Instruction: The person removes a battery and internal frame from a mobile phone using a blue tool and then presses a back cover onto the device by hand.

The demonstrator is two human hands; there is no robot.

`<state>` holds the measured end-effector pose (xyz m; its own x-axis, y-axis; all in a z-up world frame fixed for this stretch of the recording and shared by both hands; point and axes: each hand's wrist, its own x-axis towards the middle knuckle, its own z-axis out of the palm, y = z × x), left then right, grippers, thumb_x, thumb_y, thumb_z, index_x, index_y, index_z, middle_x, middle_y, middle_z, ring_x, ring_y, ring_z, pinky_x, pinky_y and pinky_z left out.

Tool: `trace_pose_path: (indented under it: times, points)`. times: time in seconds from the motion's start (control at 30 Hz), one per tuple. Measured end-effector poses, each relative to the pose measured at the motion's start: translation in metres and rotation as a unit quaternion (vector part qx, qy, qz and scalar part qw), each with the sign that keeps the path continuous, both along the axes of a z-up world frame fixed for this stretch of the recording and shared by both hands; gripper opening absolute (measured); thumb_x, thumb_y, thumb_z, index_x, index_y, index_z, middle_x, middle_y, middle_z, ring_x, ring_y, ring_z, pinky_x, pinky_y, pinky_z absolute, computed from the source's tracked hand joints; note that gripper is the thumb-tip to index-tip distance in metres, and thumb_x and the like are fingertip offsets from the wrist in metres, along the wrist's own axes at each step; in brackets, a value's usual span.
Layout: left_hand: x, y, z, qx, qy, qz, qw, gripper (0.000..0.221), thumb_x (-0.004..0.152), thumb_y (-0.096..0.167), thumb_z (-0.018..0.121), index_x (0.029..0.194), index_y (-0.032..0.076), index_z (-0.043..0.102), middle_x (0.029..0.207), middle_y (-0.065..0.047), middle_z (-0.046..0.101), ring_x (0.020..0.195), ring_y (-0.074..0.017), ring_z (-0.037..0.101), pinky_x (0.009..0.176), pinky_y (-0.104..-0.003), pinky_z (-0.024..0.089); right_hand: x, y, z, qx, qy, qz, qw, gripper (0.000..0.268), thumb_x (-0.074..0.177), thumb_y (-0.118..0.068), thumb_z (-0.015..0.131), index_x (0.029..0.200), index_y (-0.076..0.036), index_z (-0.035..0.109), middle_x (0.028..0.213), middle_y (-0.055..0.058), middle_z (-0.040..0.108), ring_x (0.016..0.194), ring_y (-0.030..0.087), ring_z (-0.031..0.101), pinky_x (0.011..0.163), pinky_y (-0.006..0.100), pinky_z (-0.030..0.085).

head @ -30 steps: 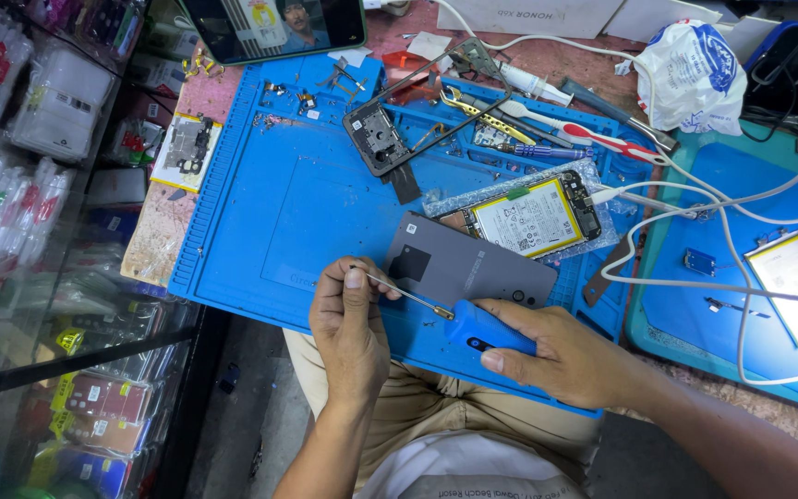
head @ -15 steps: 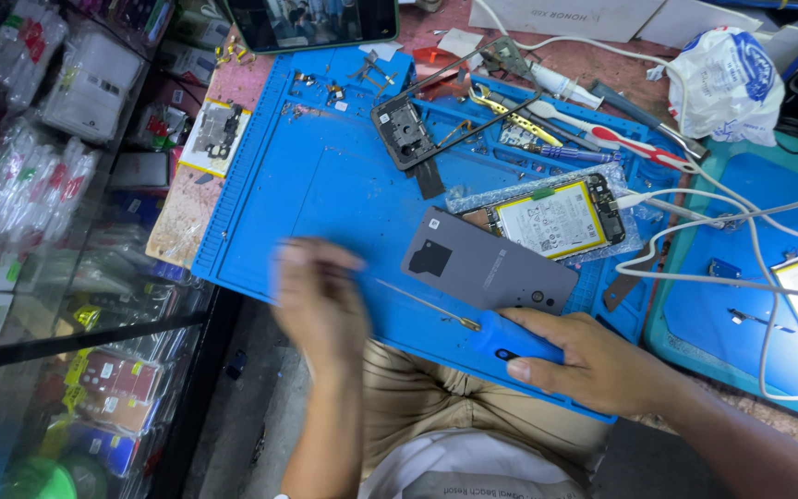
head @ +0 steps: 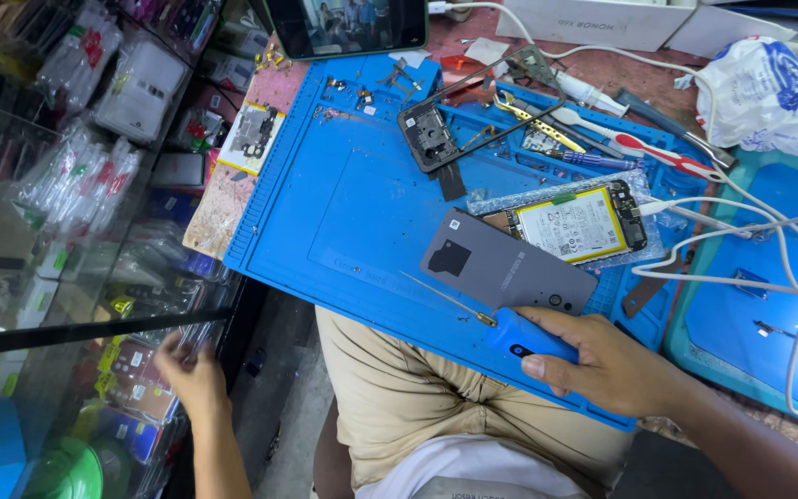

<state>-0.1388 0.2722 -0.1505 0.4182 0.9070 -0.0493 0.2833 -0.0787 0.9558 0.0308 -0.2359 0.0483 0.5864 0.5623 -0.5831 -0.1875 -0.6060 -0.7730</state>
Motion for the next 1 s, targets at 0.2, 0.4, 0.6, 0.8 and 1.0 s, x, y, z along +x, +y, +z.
trace_pose_path:
  times: [0.2,0.4,0.6,0.8,1.0]
  points:
    - [0.034,-0.082,0.075,0.261,-0.083,-0.058,0.960,0.025,0.104,-0.005,0.054,0.128,-0.001,0.056,0.124,-0.009,0.054,0.106,-0.0154,0.055,0.093,-0.029,0.048,-0.003,-0.010,-0.011,0.102,-0.052,0.027,0.993,0.065,0.090,-0.038,0.067,0.143,-0.004,0.053,0.086,0.002,0.076,0.074,0.010,0.068,0.066,0.028,0.058]
    - [0.131,-0.205,0.185,0.298,-0.058,-0.378,0.875,0.028,0.097,0.011,0.070,0.124,0.003,0.065,0.118,-0.015,0.067,0.109,-0.0299,0.065,0.095,-0.038,0.052,0.007,-0.038,-0.027,0.277,0.102,-0.040,0.955,0.064,0.095,-0.029,0.063,0.150,-0.002,0.046,0.092,0.007,0.063,0.070,0.013,0.061,0.062,0.029,0.053]
    - [0.181,-0.256,0.210,0.282,-0.013,-0.495,0.822,0.075,0.081,0.025,0.084,0.141,-0.005,0.049,0.110,-0.016,0.067,0.102,-0.0350,0.063,0.084,-0.042,0.050,0.016,-0.046,-0.014,0.277,-0.106,-0.139,0.945,0.059,0.099,-0.031,0.057,0.148,-0.001,0.046,0.096,0.007,0.065,0.068,0.012,0.061,0.062,0.028,0.052]
    - [0.178,-0.245,0.186,-0.106,-0.048,-0.509,0.853,0.037,0.101,0.021,0.066,0.130,-0.002,0.069,0.090,-0.003,0.071,0.079,-0.0092,0.062,0.070,-0.026,0.053,0.003,-0.040,0.001,0.099,-0.369,-0.197,0.903,0.060,0.091,-0.031,0.069,0.143,-0.004,0.054,0.098,0.006,0.073,0.081,0.015,0.067,0.072,0.029,0.055]
    - [0.168,-0.259,0.162,-0.118,-0.157,-0.431,0.881,0.029,0.109,0.020,0.053,0.119,-0.002,0.068,0.098,-0.001,0.072,0.090,-0.0054,0.062,0.082,-0.022,0.051,0.001,-0.025,-0.003,0.076,-0.558,-0.070,0.823,0.059,0.087,-0.027,0.076,0.138,-0.004,0.057,0.125,0.030,0.058,0.100,0.029,0.072,0.083,0.033,0.057]
